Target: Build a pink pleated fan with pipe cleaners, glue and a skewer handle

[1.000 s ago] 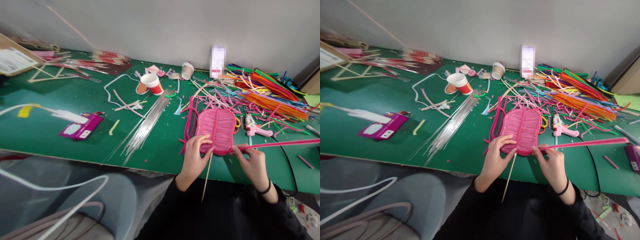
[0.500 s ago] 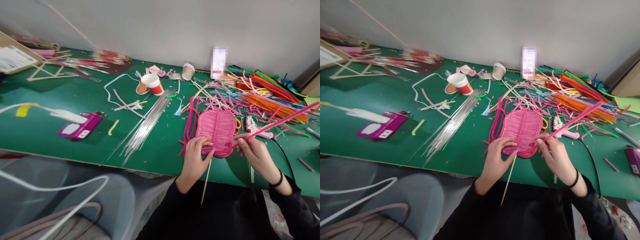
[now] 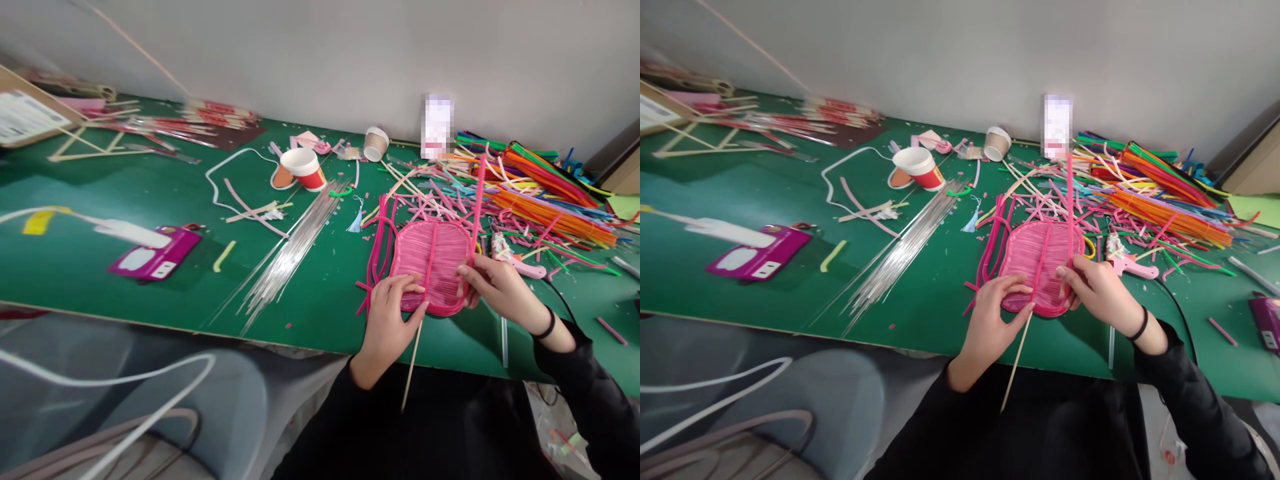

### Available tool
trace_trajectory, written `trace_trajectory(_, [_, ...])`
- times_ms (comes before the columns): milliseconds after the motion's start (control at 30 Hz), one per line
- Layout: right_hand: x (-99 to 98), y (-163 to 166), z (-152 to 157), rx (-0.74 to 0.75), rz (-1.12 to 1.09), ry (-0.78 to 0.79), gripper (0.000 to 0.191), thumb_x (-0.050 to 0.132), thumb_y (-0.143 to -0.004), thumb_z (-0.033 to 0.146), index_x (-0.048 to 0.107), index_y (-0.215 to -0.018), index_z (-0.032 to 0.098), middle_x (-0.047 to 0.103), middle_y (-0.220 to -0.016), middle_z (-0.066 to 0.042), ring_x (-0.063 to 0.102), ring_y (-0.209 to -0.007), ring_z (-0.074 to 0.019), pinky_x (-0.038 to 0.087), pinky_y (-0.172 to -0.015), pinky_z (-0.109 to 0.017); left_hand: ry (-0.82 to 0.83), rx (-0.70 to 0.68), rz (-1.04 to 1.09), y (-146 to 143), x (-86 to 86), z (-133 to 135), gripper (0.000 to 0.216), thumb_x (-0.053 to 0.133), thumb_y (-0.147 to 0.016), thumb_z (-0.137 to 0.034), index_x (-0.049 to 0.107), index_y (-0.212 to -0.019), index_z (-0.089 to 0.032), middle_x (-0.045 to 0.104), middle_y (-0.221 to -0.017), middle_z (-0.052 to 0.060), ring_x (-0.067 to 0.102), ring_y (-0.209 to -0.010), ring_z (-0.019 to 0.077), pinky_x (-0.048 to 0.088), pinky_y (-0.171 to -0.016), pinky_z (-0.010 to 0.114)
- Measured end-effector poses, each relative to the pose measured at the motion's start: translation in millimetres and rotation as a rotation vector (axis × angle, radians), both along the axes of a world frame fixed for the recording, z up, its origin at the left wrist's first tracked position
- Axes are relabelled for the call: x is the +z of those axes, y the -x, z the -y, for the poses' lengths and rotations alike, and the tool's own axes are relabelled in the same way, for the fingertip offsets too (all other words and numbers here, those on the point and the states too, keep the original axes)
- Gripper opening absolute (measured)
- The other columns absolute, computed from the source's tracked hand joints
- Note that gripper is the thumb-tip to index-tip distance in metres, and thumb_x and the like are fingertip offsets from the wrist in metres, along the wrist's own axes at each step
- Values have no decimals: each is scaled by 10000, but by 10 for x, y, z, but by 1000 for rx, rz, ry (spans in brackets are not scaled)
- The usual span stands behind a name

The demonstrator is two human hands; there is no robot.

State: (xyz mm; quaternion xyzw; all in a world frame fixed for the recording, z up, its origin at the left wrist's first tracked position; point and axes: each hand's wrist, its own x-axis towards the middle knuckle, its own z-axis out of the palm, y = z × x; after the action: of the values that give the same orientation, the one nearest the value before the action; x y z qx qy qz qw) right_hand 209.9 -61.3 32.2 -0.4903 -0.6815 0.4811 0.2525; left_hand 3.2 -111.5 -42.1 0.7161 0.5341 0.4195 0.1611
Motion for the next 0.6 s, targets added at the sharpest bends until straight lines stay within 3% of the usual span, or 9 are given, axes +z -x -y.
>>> trace_trajectory(300, [119, 163, -238, 190, 263, -115, 343, 467, -988, 341, 388, -668, 245, 636, -514, 31, 660, -466, -134, 464, -463, -210, 8, -34, 10, -1, 6, -14, 410, 658, -857, -165, 519, -1237, -232, 717, -1022, 42, 591, -1115, 257, 440, -1002, 436])
trace_trajectory(600, [17, 195, -327, 256, 344, -63, 351, 432, -1003, 340, 367, -672, 246, 641, -522, 12, 654, -452, -146, 488, -457, -234, 24, -38, -1, -23, -17, -15, 419, 661, -865, -167, 525, -1259, -212, 705, -1018, 61, 570, -1120, 262, 454, -996, 443])
